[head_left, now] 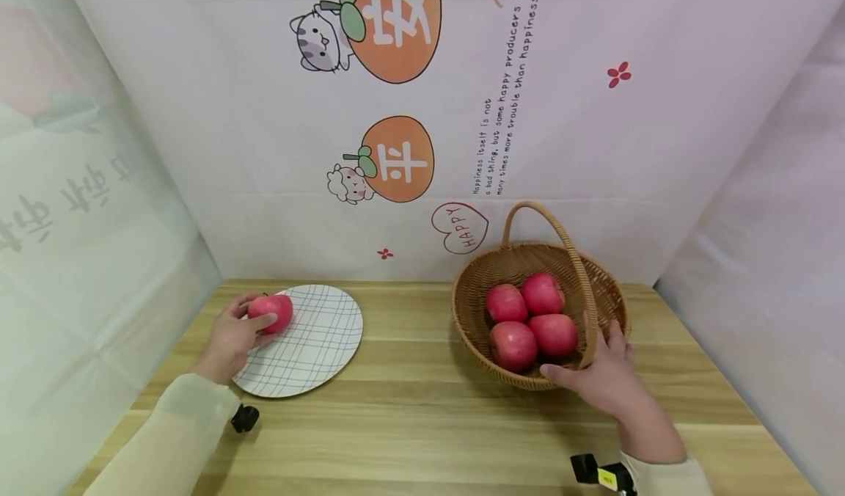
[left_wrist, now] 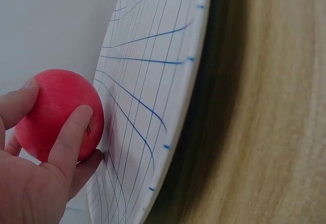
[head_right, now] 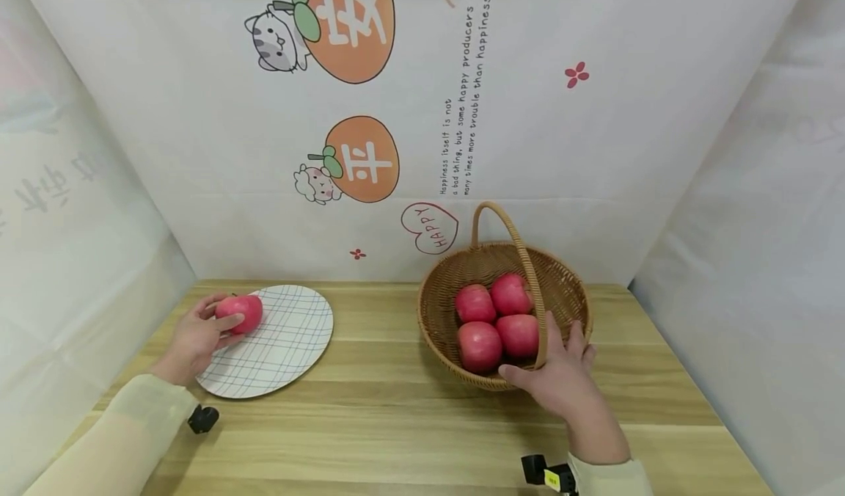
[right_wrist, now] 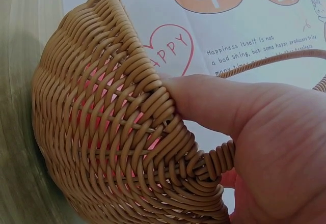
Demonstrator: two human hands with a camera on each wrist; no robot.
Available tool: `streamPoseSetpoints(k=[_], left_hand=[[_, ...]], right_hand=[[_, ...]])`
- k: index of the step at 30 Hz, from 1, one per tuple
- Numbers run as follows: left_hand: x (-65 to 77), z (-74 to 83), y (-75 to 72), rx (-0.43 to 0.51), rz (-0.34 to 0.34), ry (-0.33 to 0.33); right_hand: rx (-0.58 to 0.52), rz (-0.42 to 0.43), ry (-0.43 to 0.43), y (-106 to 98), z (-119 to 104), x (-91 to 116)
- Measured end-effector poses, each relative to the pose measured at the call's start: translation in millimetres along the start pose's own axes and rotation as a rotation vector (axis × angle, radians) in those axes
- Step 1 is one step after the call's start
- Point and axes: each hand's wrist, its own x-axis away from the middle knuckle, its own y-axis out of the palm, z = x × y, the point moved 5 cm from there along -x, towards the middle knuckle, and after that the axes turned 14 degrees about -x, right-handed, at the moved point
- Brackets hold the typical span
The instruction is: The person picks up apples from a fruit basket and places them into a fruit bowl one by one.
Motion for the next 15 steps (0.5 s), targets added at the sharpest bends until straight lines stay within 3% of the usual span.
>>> streamPoseSetpoints(k=[15], left_hand=[[-9.7, 4.0, -4.7, -0.127, -0.03, 0.021]], right_hand=[[0.014, -0.003, -0.008, -0.4, 0.3, -0.6]])
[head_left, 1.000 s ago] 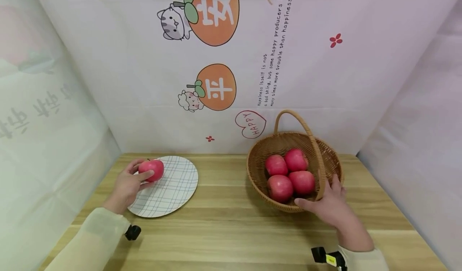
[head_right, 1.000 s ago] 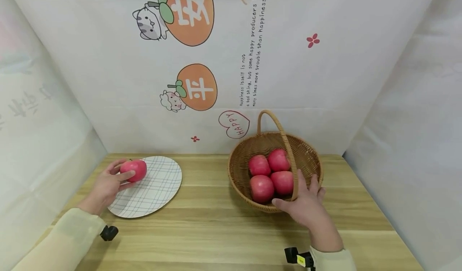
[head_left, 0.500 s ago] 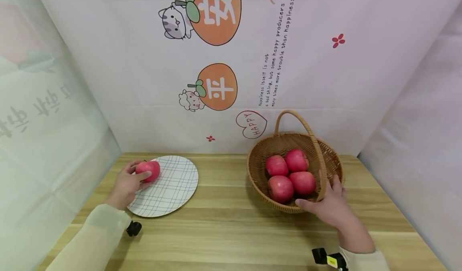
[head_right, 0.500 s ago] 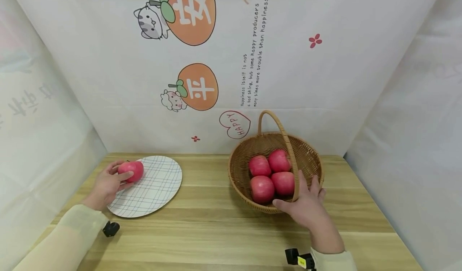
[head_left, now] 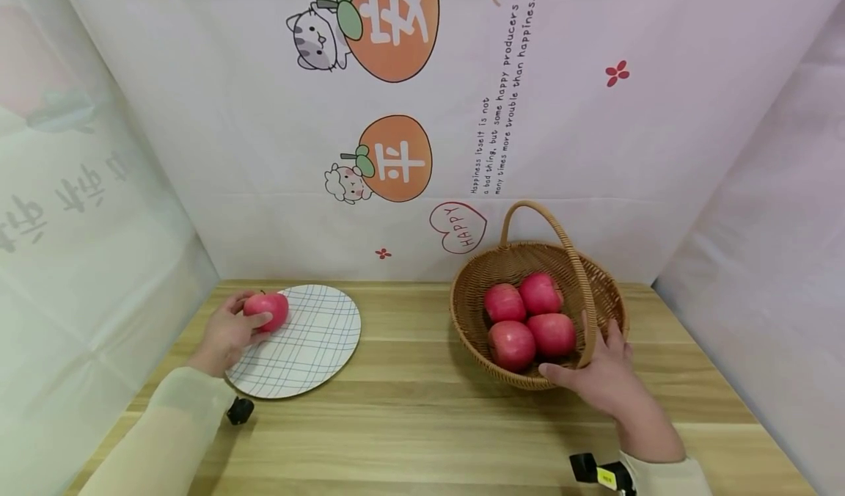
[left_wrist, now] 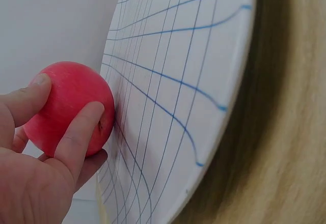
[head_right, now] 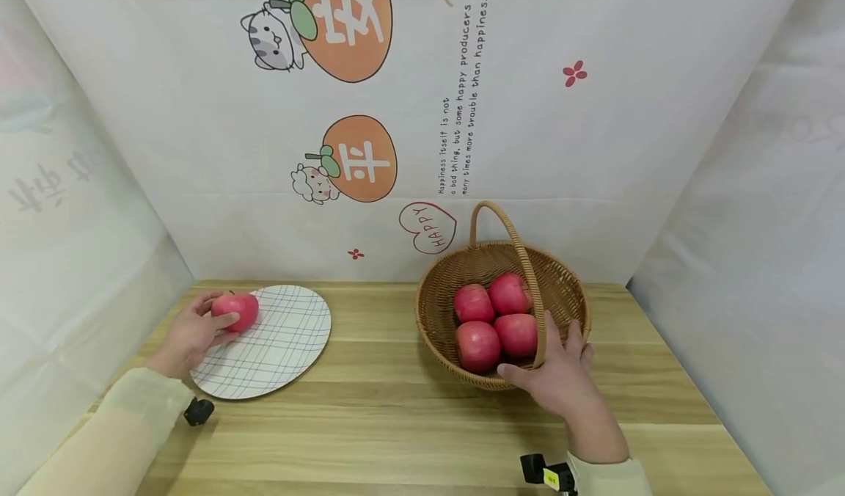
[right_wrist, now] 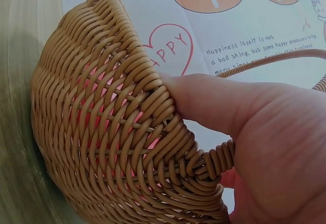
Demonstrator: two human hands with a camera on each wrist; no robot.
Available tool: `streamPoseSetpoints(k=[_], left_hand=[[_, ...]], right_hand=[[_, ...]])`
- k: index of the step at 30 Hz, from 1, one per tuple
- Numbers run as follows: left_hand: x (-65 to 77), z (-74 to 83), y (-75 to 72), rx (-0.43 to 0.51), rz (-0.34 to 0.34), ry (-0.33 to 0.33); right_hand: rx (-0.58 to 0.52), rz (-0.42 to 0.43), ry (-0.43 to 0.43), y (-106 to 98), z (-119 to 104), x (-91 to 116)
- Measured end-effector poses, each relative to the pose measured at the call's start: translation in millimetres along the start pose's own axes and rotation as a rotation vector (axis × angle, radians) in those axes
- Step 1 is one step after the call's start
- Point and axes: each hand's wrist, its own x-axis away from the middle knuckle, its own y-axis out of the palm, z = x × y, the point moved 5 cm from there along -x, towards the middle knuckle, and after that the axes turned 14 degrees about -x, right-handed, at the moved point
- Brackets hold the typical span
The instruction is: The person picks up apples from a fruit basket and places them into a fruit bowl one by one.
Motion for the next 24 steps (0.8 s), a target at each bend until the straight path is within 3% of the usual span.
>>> streamPoseSetpoints(k=[8, 24], left_hand=[[-4.8, 2.0, -5.2, -0.043, 0.023, 0.029], [-3.2, 1.0, -7.6, -0.056, 0.043, 0.009]], right_hand=[[0.01, -0.013, -0.003, 0.7, -4.3, -0.8], [-0.01, -0.035, 0.005, 0.5, -2.6, 0.7]])
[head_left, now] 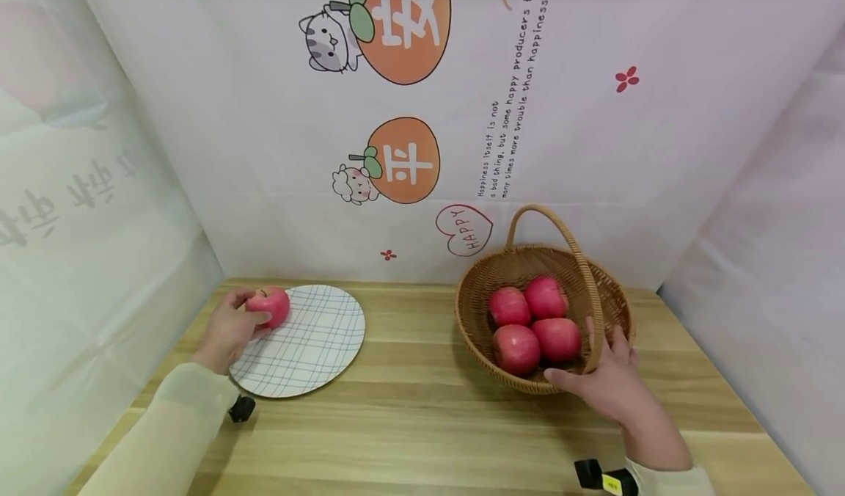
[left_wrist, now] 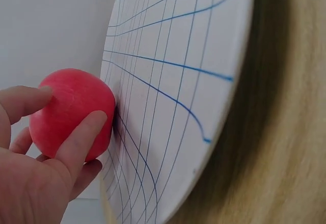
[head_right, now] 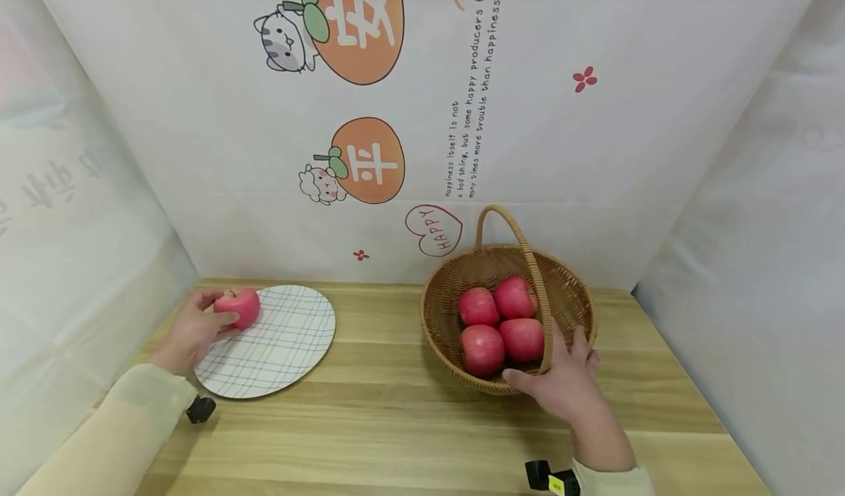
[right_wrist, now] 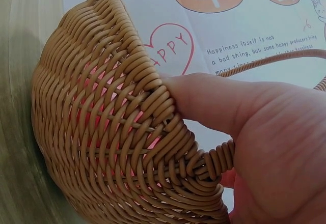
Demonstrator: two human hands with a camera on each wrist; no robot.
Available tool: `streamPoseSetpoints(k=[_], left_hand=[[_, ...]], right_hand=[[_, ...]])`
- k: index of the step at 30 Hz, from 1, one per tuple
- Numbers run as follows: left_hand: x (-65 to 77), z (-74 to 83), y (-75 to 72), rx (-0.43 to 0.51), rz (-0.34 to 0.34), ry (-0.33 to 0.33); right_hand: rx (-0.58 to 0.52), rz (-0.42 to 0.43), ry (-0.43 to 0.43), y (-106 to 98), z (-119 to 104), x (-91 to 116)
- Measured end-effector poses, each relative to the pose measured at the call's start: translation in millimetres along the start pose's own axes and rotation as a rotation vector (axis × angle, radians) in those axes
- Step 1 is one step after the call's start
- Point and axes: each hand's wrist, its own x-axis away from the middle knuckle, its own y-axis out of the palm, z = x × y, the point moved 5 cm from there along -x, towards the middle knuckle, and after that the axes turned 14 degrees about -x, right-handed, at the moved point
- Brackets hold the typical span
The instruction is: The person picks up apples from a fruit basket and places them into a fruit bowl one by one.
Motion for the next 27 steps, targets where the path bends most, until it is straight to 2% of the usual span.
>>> streamPoseSetpoints(k=[4, 9, 16, 21, 27], left_hand=[[1.7, -4.2, -3.1, 0.016, 0.008, -0.01], [4.2, -8.4, -7.3, -0.035, 0.018, -0.03], [5.8, -6.4, -3.9, -0.021, -0.012, -0.017], [12.5, -1.2, -9.0, 0.019, -0.044, -0.01], [19.4, 13.2, -20.0, 0.062, -0.06, -0.004]], right_hand=[[-0.014, -0.001, 0.009, 0.9, 0.7, 1.5], [-0.018, 0.002, 0.007, 2.2, 0.8, 2.4], [-0.014, 0.01, 0.008, 0.4, 3.4, 3.3], [-0.023, -0.001, 0.015, 2.2, 4.5, 3.2], [-0.027, 0.011, 0.011, 0.7, 2.4, 0.7]])
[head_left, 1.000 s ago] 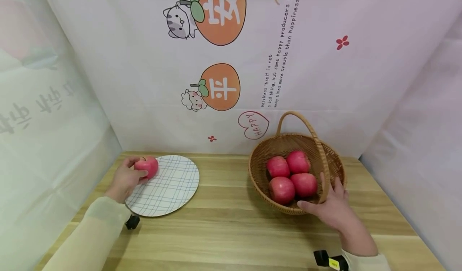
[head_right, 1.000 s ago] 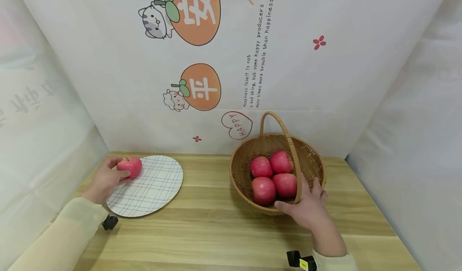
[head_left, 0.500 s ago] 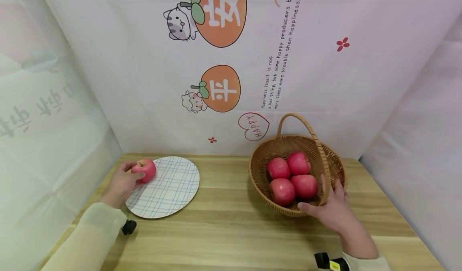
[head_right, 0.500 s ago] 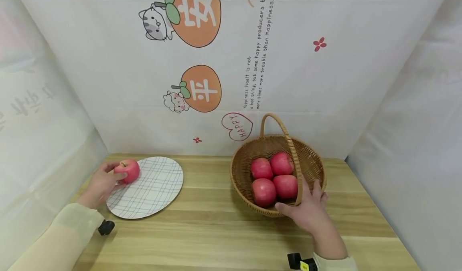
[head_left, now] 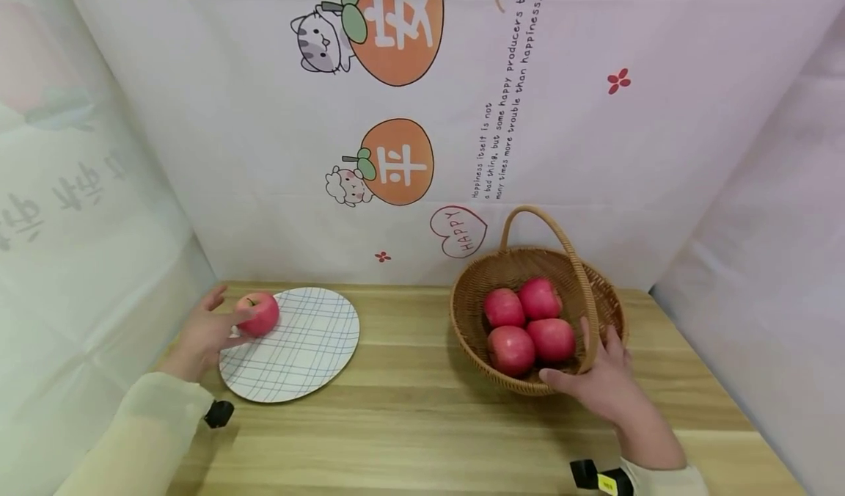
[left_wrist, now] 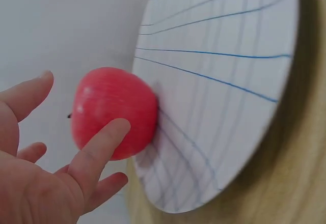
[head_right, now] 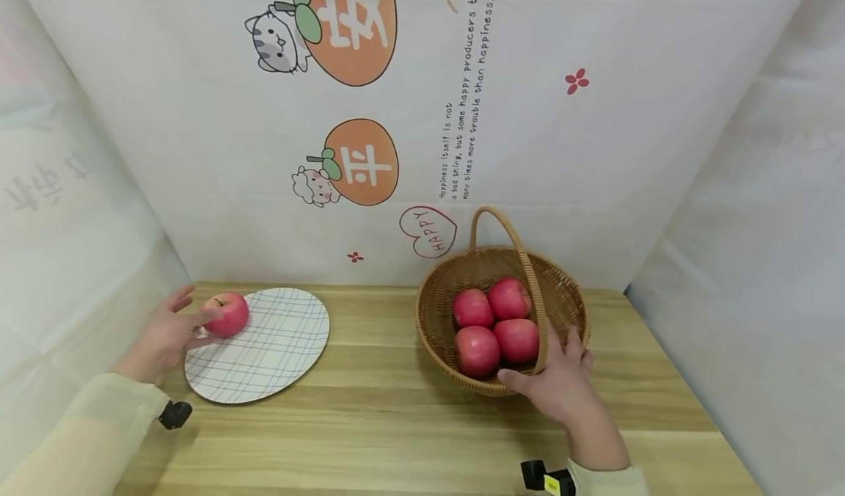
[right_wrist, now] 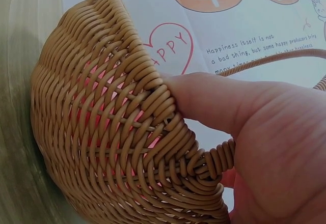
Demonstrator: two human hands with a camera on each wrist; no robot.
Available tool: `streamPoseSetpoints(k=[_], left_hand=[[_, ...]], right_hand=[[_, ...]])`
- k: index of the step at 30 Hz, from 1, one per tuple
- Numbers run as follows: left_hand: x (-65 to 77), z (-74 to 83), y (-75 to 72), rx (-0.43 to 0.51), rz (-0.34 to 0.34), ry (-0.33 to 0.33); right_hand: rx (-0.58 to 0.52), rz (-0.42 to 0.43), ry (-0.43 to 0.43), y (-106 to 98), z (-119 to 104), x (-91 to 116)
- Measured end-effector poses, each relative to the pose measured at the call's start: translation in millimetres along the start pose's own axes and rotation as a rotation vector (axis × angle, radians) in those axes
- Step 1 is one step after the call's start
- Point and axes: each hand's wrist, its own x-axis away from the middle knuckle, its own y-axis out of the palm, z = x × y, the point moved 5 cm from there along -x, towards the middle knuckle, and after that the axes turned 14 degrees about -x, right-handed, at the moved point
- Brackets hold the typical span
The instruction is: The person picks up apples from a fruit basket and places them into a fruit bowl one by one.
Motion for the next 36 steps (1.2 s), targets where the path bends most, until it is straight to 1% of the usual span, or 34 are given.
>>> streamPoseSetpoints(k=[3, 4, 9, 11, 14, 18, 19, 23, 26, 28, 31, 33, 36], left_hand=[[2.7, 7.7, -6.2, -0.014, -0.001, 0.012], [3.9, 10.6, -8.4, -0.033, 0.002, 0.023], [14.9, 27.0, -21.1, -0.218, 0.063, 0.055], [20.8, 35.3, -22.9, -0.269, 0.097, 0.064], [30.6, 50.5, -21.8, -0.266, 0.137, 0.099], [43.3, 69.9, -15.1, -0.177, 0.151, 0.151], [46.7, 74.5, -12.1, -0.153, 0.145, 0.161], [59.3, 91.8, 5.2, -0.004, 0.087, 0.206], [67.0, 102.4, 20.5, 0.07, 0.04, 0.239], [70.0, 107.1, 30.5, 0.09, 0.021, 0.251], [71.0, 111.3, 48.3, 0.112, -0.02, 0.241], [70.7, 113.0, 62.4, 0.127, -0.044, 0.228], [70.7, 115.9, 86.9, 0.151, -0.093, 0.233]], right_hand=[[-0.001, 0.006, -0.004, -0.9, -0.9, -0.8], [0.001, 0.008, -0.005, -1.1, -1.1, -0.8], [0.003, 0.013, -0.008, -2.2, -1.0, 0.2], [0.006, 0.012, -0.006, -2.3, -0.4, 0.6], [0.006, 0.01, -0.004, -2.0, 0.9, 0.8], [0.01, 0.004, -0.003, -0.9, 2.3, 0.1], [0.012, 0.003, -0.003, -0.6, 2.4, -0.1], [0.016, 0.0, -0.005, -0.3, 1.4, -0.5], [0.022, 0.003, -0.011, -0.3, 0.4, -0.4], [0.02, 0.003, -0.012, -0.2, 0.0, -0.2], [0.017, 0.007, -0.018, -0.4, -0.5, -0.2], [0.011, 0.007, -0.02, -0.5, -0.5, -0.2], [0.012, 0.007, -0.022, -0.7, -0.1, -0.4]])
